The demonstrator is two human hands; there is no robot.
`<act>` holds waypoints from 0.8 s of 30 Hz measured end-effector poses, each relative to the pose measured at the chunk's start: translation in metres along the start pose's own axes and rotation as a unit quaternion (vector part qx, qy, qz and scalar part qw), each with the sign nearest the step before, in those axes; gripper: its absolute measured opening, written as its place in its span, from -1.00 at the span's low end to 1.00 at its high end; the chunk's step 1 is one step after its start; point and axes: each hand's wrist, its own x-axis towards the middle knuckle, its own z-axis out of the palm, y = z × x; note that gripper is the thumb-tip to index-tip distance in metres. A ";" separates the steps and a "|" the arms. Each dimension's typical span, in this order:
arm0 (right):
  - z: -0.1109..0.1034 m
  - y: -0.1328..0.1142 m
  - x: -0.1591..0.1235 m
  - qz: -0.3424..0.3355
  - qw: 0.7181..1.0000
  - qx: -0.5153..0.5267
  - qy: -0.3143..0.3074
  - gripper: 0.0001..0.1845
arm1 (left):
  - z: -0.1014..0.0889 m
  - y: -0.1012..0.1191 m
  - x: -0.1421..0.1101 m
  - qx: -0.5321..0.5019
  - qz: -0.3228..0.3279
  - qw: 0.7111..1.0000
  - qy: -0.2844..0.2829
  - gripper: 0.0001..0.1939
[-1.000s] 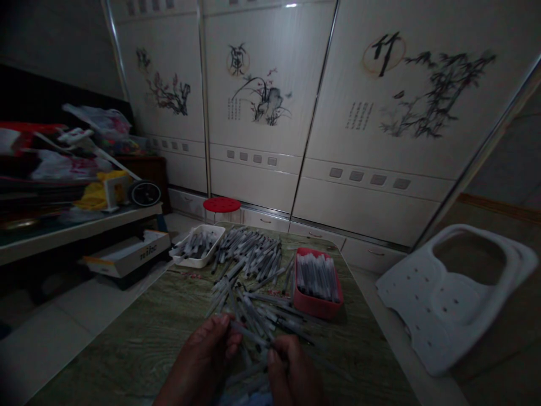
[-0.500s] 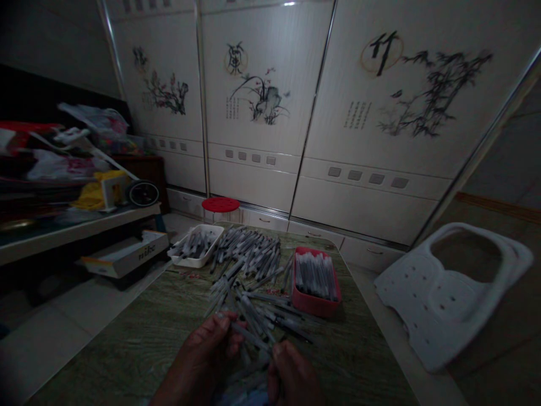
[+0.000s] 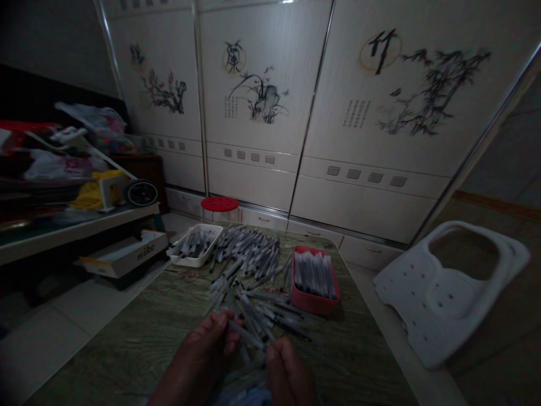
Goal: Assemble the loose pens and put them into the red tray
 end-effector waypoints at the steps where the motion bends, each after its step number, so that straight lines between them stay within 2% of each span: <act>1: 0.000 -0.001 0.001 0.019 1.000 0.021 -0.008 -0.36 | -0.001 0.000 -0.001 0.001 0.003 1.000 -0.007 -0.68; 5: 0.000 -0.005 0.004 0.077 0.994 0.071 -0.032 -0.35 | -0.002 -0.001 0.000 0.011 0.009 1.000 -0.011 -0.67; 9: -0.001 -0.004 0.004 0.106 0.990 0.087 -0.043 -0.35 | 0.000 -0.002 0.002 0.000 0.006 1.000 0.005 -0.67; 11: -0.002 -0.003 0.003 0.083 0.994 0.064 -0.030 -0.36 | 0.000 -0.003 0.003 -0.001 0.003 1.000 0.013 -0.68; 16: -0.007 -0.002 0.001 -0.064 0.994 -0.084 0.005 -0.49 | -0.001 -0.004 0.004 0.000 -0.001 1.000 0.019 -0.70; 19: -0.007 -0.001 0.000 -0.080 0.992 -0.096 0.000 -0.50 | -0.003 -0.004 0.005 0.006 -0.002 1.000 0.012 -0.68; 21: -0.005 -0.001 0.000 -0.068 0.995 -0.078 -0.010 -0.46 | -0.004 -0.003 0.005 0.003 0.001 1.000 0.005 -0.68; 24: -0.002 -0.001 0.000 0.012 0.999 0.018 -0.043 -0.41 | -0.007 -0.002 0.004 -0.006 0.006 1.000 -0.019 -0.69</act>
